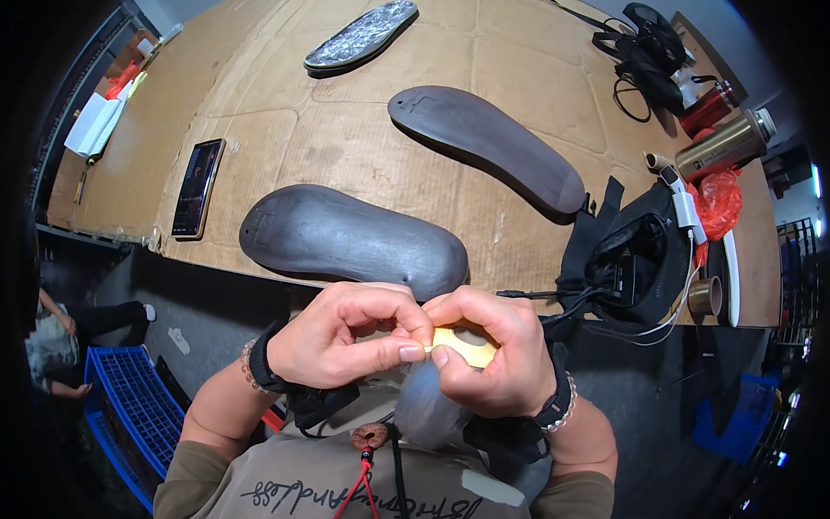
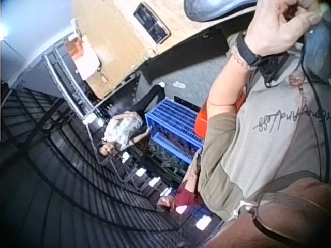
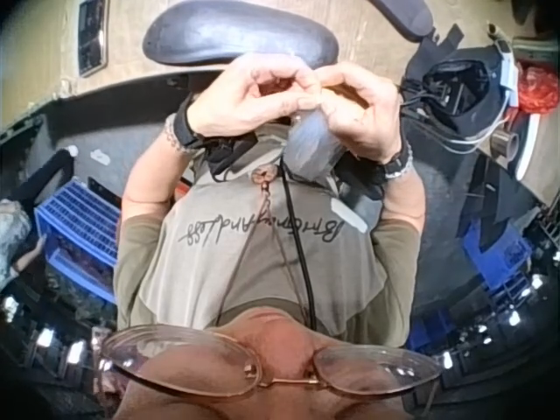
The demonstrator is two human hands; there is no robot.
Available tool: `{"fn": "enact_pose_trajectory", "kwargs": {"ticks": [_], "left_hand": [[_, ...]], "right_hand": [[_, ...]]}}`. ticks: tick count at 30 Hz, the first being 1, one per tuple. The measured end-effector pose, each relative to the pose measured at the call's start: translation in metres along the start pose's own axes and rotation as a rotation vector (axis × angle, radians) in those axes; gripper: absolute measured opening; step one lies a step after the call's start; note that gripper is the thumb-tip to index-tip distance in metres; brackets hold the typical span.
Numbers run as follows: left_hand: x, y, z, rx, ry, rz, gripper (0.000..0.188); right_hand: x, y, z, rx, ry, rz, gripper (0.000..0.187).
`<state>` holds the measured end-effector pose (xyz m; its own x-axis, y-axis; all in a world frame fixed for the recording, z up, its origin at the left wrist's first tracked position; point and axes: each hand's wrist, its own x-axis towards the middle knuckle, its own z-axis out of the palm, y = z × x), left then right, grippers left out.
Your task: Applying double-sided tape or adhesive strips to the edges of shoe soles and lasts.
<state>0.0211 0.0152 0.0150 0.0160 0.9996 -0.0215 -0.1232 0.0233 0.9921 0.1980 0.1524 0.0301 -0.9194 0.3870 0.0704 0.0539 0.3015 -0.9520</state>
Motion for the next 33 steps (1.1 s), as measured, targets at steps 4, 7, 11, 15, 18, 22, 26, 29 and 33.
{"fn": "enact_pose_trajectory", "kwargs": {"ticks": [4, 7, 11, 15, 18, 22, 26, 29, 33], "left_hand": [[-0.003, -0.010, -0.001, -0.184, 0.023, -0.032, 0.012], [-0.010, -0.009, -0.002, -0.282, -0.093, 0.129, 0.017], [-0.004, -0.025, 0.002, -0.510, 0.014, 0.163, 0.017], [-0.002, -0.031, 0.007, -0.677, 0.124, 0.117, 0.016], [-0.011, -0.027, 0.009, -0.700, 0.111, 0.129, 0.017], [-0.026, -0.008, 0.007, -0.755, 0.041, 0.066, 0.017], [-0.054, -0.003, -0.014, -0.698, -0.090, -0.035, 0.016], [-0.083, -0.008, -0.030, -0.773, -0.067, -0.106, 0.013], [-0.118, -0.046, -0.049, -0.480, 0.495, 0.052, 0.030]], "right_hand": [[-0.001, 0.008, 0.005, 0.146, 0.051, 0.111, 0.021], [0.007, 0.025, -0.003, 0.523, 0.048, 0.250, 0.021], [0.006, 0.030, -0.003, 0.566, 0.003, 0.252, 0.023], [0.009, 0.034, 0.000, 0.613, 0.030, 0.232, 0.025], [0.014, 0.031, -0.002, 0.609, 0.157, 0.216, 0.029], [0.021, 0.026, -0.021, 0.605, 0.279, 0.099, 0.028], [0.030, 0.031, -0.052, 0.234, 0.528, -0.057, 0.027], [0.037, 0.032, -0.075, -0.073, 0.728, -0.188, 0.023], [0.053, 0.035, -0.071, -0.693, 0.702, -0.257, 0.021]]}}
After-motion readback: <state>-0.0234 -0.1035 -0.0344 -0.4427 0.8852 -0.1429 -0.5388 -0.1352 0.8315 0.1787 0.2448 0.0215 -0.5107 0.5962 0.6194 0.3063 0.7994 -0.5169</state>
